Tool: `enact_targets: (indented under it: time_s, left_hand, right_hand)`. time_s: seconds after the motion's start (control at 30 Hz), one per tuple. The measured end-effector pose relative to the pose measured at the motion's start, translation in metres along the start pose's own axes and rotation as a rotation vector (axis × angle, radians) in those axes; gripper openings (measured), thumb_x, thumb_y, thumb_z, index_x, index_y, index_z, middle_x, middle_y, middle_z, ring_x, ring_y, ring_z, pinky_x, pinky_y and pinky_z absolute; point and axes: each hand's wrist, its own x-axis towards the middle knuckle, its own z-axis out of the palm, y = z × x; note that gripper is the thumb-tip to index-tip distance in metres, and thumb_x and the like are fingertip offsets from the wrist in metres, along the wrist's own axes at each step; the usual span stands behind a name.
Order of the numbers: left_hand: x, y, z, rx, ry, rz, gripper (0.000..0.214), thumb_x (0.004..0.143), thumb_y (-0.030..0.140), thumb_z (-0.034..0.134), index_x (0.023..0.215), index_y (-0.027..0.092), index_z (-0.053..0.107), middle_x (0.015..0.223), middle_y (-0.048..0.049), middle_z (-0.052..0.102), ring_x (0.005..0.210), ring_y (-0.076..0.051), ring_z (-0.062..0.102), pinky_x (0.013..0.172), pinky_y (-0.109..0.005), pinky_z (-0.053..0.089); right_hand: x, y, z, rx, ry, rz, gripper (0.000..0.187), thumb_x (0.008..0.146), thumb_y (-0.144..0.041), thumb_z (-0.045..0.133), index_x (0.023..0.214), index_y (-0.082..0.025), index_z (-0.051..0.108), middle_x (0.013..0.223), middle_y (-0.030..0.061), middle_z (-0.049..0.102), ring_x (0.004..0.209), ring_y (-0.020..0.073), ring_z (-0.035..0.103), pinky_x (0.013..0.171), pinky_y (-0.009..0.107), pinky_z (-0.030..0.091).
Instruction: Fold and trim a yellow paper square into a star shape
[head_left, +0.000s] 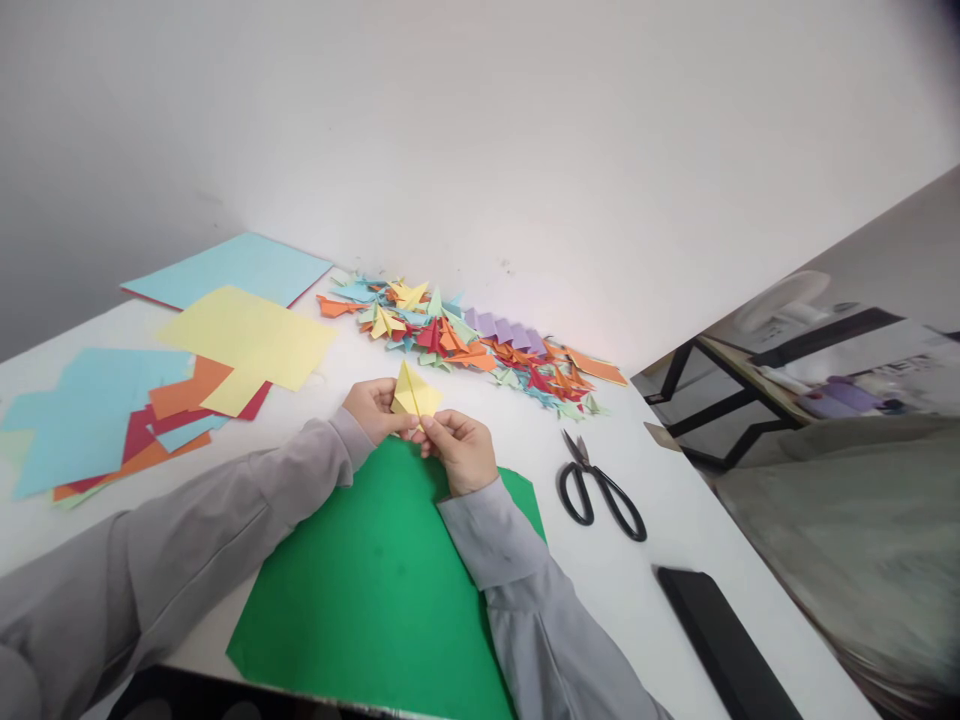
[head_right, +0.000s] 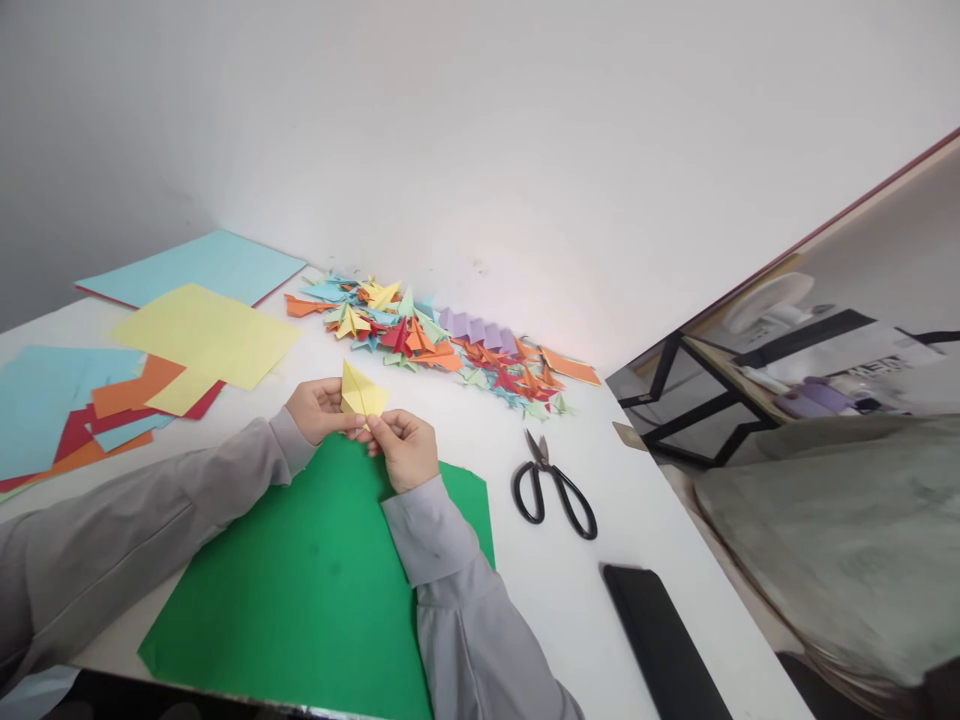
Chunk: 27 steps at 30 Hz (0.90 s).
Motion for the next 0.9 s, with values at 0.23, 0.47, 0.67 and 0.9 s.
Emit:
enact_targets:
  time_s: [0.23,0.47,0.67,0.9]
  left_hand:
    - [0.0028,-0.0045,-0.0032,-0.003,-0.004,-0.07,0.037,0.043,0.024,0.074,0.071,0.006,0.059,0.049,-0.0015,0.06,0.037,-0.009,0.052,0.037,-0.02,0.042]
    - [0.0033,-0.0057,-0.0013,0.075,0.099,-0.058,0.033,0.04,0.025,0.076,0.062,0.007,0.058,0.045,-0.0002,0.058,0.033,-0.008,0.049,0.034,-0.02,0.041]
    - [0.0041,-0.0052,-0.001,0.054,0.092,-0.075,0.029,0.04,0.022,0.075,0.059,0.007,0.058,0.044,-0.0002,0.058,0.031,-0.007,0.047,0.032,-0.02,0.04]
    - [0.0007,0.0002,-0.0001,0.092,0.115,-0.057,0.029,0.042,0.023,0.075,0.06,0.007,0.059,0.045,-0.0004,0.058,0.032,-0.007,0.047,0.034,-0.02,0.04]
  right_hand:
    - [0.0001,0.0001,0.0008,-0.019,0.003,0.011,0.025,0.056,-0.036,0.069,0.054,-0.015,0.057,0.046,-0.0012,0.06,0.036,0.0064,0.047,0.038,0.02,0.037]
    - [-0.0027,-0.0031,0.0048,-0.045,-0.041,0.02,0.024,0.056,-0.037,0.068,0.054,-0.015,0.058,0.047,-0.0004,0.06,0.037,0.0072,0.047,0.04,0.021,0.037]
    - [-0.0019,0.0007,0.0028,-0.008,-0.06,0.032,0.021,0.057,-0.034,0.068,0.055,-0.015,0.059,0.047,-0.0002,0.061,0.037,0.0069,0.048,0.04,0.02,0.038]
    - [-0.0007,0.0036,0.0001,0.058,-0.074,0.076,0.022,0.063,-0.034,0.063,0.053,-0.015,0.059,0.048,0.0014,0.062,0.038,0.0075,0.049,0.041,0.02,0.039]
